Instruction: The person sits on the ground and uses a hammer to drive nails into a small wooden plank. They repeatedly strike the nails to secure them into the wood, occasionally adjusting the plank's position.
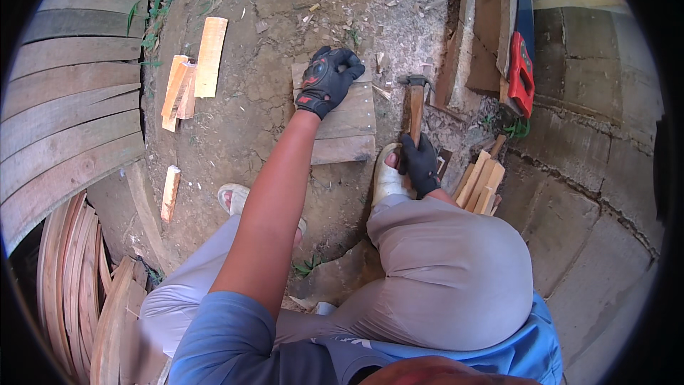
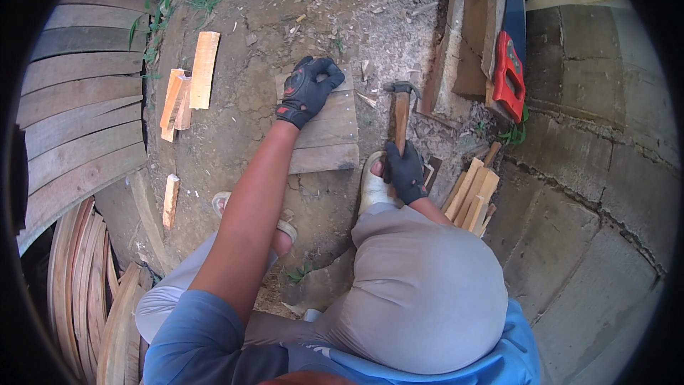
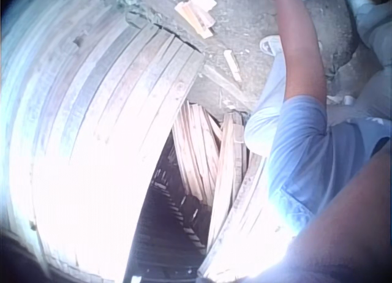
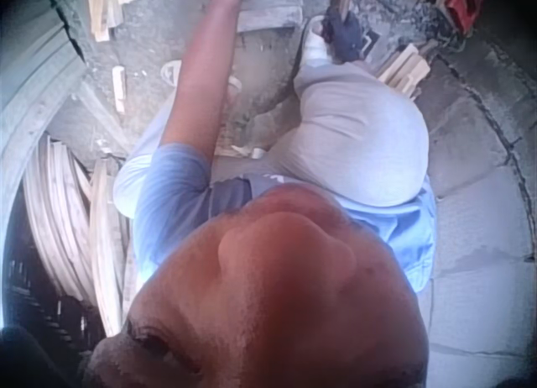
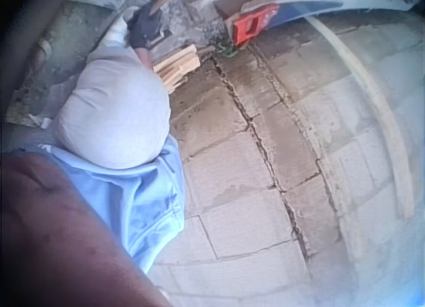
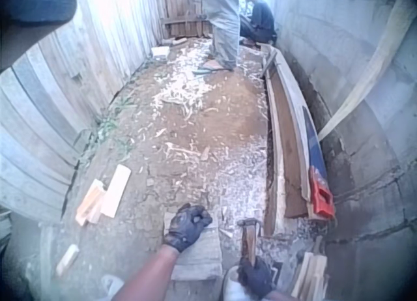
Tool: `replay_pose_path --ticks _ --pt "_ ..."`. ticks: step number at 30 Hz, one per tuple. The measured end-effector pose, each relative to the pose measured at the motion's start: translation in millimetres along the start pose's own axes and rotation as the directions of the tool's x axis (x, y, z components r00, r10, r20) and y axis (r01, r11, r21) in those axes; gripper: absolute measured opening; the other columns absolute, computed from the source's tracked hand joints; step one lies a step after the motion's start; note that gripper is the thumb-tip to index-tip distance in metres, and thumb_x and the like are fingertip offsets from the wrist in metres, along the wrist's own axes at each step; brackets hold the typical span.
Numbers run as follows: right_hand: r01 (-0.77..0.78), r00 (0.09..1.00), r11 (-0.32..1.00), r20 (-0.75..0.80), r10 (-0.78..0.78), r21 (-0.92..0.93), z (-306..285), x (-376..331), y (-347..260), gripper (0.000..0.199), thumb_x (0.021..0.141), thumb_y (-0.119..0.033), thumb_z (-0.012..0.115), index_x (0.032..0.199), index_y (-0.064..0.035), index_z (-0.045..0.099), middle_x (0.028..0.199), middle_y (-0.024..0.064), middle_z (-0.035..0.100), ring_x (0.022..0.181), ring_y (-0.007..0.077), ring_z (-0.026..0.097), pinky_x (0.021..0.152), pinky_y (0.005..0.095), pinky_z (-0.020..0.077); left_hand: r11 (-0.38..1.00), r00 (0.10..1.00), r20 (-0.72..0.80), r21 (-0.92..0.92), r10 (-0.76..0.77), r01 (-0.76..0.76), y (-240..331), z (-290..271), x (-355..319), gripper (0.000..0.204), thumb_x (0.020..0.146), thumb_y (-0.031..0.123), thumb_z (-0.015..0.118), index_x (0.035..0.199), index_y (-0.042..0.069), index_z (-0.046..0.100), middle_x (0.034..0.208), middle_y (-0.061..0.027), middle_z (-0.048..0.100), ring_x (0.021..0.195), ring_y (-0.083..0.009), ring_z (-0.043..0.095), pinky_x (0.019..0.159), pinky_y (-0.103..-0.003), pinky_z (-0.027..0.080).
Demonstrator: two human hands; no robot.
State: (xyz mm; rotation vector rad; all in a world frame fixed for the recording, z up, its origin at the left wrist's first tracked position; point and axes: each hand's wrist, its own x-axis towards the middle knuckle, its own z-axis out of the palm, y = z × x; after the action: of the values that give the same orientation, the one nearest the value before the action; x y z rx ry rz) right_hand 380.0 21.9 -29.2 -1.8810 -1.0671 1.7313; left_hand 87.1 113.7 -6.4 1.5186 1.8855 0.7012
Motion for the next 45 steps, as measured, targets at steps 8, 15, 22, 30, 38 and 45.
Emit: replay_pose_path --ticks 8,15,22,30,38,45 --pt "0.031 0.999 0.999 0.022 -0.031 -0.009 -1.6 1.7 3.2 0.031 0.105 -0.033 0.067 0.101 -0.0028 0.062 0.065 0.0064 0.063 0.049 0.0162 0.062 0.048 0.0343 0.0475 0.997 0.995 -0.076 -0.039 0.065 -0.068 -3.2 8.0 1.3 0.019 0.088 0.03 0.081 0.091 0.012 0.077 0.089 -0.0061 0.077 0.094 -0.0293 0.07 0.109 -0.044 0.048" --pt "-0.055 0.998 0.966 -0.047 0.045 -0.253 -10.0 -21.2 -56.6 0.033 0.105 -0.034 0.066 0.108 -0.0014 0.063 0.07 0.0098 0.066 0.057 0.0223 0.066 0.056 0.0386 0.0511 0.987 0.989 -0.079 -0.093 0.123 -0.13 -5.9 15.8 -0.2 0.02 0.087 0.033 0.084 0.089 0.013 0.079 0.094 -0.0047 0.08 0.097 -0.0258 0.074 0.125 -0.045 0.036" --pt "0.516 0.833 0.641 0.158 -0.531 -0.568 -26.9 -44.8 -121.5 0.033 0.107 -0.036 0.066 0.113 -0.0034 0.066 0.077 0.0194 0.065 0.074 0.0398 0.068 0.068 0.0503 0.0499 0.995 0.995 -0.041 -0.039 0.088 -0.089 -3.7 10.8 -2.4 0.025 0.084 0.037 0.086 0.095 0.015 0.084 0.107 -0.006 0.081 0.117 -0.0257 0.071 0.125 -0.045 0.037" --pt "0.527 0.814 0.303 0.37 -0.447 -0.794 -27.4 -36.8 -126.9 0.028 0.105 -0.034 0.066 0.104 -0.0054 0.066 0.079 0.0211 0.07 0.071 0.0425 0.069 0.063 0.0527 0.0512 0.987 0.991 -0.044 0.104 0.124 -0.119 1.1 12.7 0.2 0.022 0.085 0.036 0.083 0.096 0.018 0.085 0.106 -0.0035 0.082 0.114 -0.0276 0.072 0.121 -0.044 0.04" --pt "0.552 0.78 0.367 0.309 -0.544 -0.749 -24.3 -35.9 -130.1 0.029 0.104 -0.032 0.068 0.106 -0.004 0.069 0.077 0.0211 0.07 0.069 0.0426 0.069 0.061 0.0529 0.0517 0.995 0.997 0.029 0.061 0.077 -0.079 0.2 11.6 1.8 0.014 0.088 0.033 0.083 0.091 0.019 0.085 0.114 -0.0016 0.081 0.122 -0.0236 0.069 0.122 -0.042 0.04" --pt "0.62 0.688 0.3 0.32 -0.651 -0.724 -25.8 -47.9 -138.5 0.029 0.104 -0.034 0.067 0.107 -0.0048 0.068 0.079 0.0218 0.07 0.069 0.0433 0.069 0.062 0.0552 0.0519 0.991 0.989 -0.07 0.037 0.132 -0.13 -4.1 15.7 -1.5 0.021 0.084 0.038 0.085 0.089 0.017 0.086 0.105 -0.0053 0.081 0.113 -0.0284 0.07 0.116 -0.043 0.043"
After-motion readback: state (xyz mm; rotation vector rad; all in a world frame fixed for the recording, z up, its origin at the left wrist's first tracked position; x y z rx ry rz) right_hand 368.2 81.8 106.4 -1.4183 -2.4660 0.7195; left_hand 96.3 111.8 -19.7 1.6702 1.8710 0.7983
